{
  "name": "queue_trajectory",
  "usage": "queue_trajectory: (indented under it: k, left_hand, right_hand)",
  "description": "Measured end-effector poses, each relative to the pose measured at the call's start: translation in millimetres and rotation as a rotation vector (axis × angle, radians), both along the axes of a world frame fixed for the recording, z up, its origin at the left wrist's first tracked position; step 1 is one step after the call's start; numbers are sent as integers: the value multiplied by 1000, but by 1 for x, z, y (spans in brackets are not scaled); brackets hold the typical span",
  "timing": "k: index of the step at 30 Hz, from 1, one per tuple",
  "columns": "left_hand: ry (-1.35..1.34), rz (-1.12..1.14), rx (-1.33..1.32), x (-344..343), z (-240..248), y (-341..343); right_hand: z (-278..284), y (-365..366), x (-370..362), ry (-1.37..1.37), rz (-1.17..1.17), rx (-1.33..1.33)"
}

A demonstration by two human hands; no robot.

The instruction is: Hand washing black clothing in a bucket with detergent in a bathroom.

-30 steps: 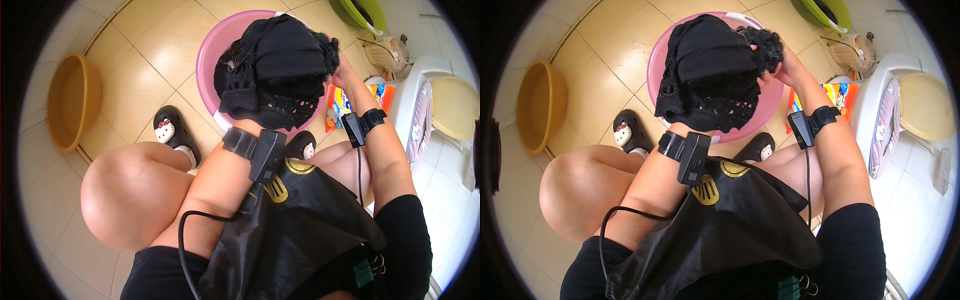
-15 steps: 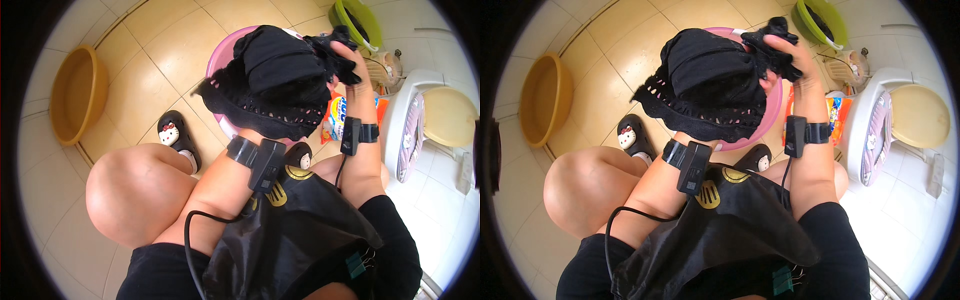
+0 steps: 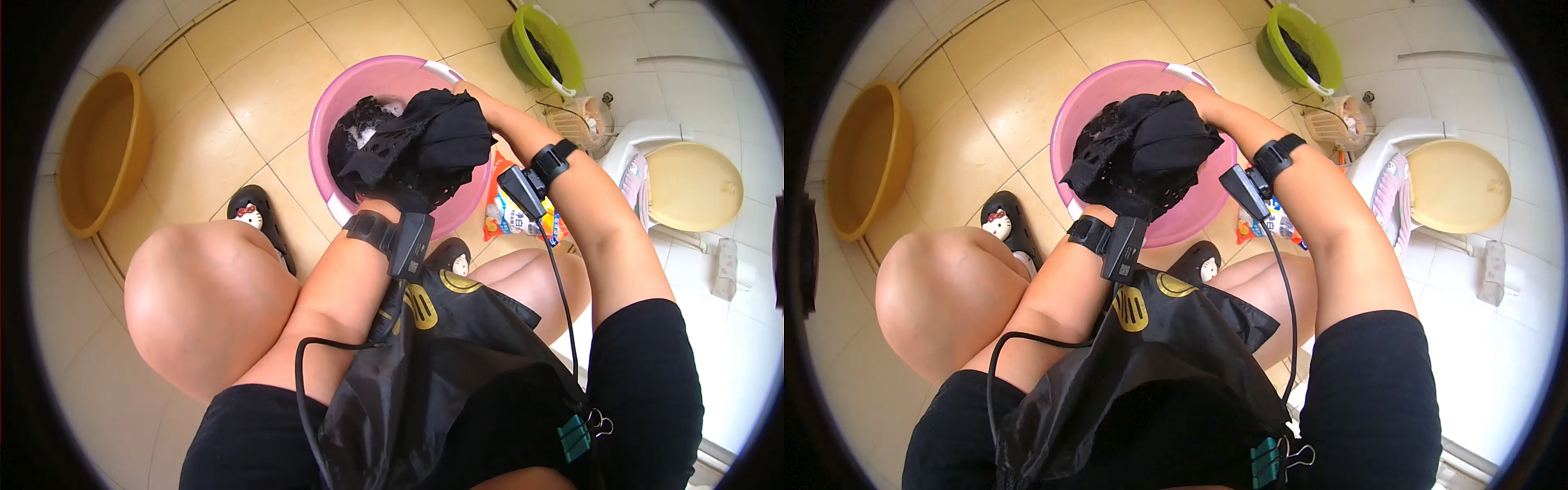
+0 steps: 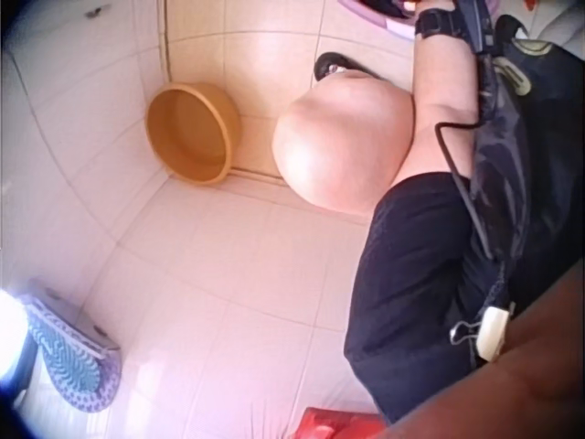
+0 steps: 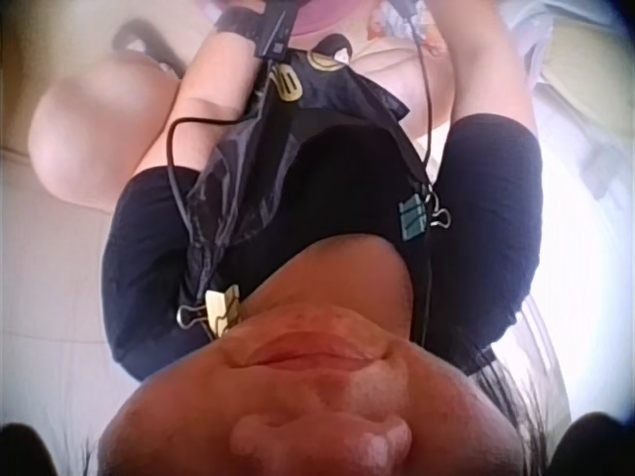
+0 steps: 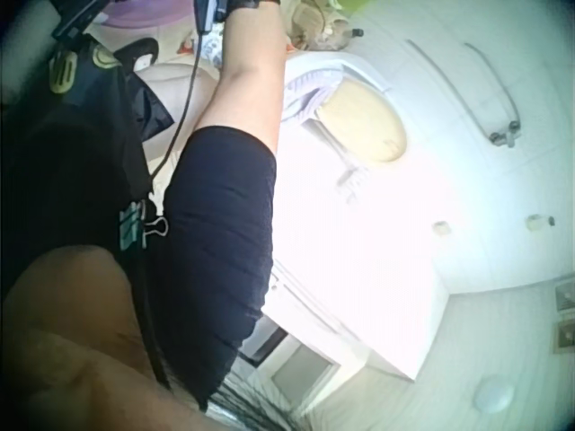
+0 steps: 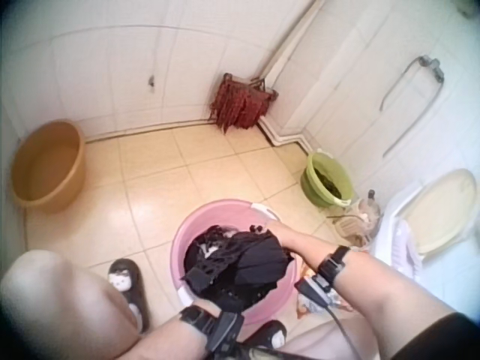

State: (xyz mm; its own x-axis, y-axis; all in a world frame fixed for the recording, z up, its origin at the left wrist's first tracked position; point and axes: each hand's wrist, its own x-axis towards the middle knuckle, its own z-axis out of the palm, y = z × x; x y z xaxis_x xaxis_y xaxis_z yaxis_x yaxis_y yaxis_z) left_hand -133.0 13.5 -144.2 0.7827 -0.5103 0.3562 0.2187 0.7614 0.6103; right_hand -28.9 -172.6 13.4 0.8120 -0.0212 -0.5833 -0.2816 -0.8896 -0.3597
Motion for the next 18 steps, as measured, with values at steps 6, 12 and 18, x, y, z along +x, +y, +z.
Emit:
queue_trajectory:
  k: [6,12,18]
  left_hand:
    - [69,-16,-142,3,-15,-25]
    - [11,-97,-315,15,-53,-26]
    - [-68,-223,-438,26,-79,-24]
  right_hand:
    - [-17,-27,1,-79,194,34]
    - [-22,-41,-19,99,-548,703]
    - [28,-24,-106,30,-648,914]
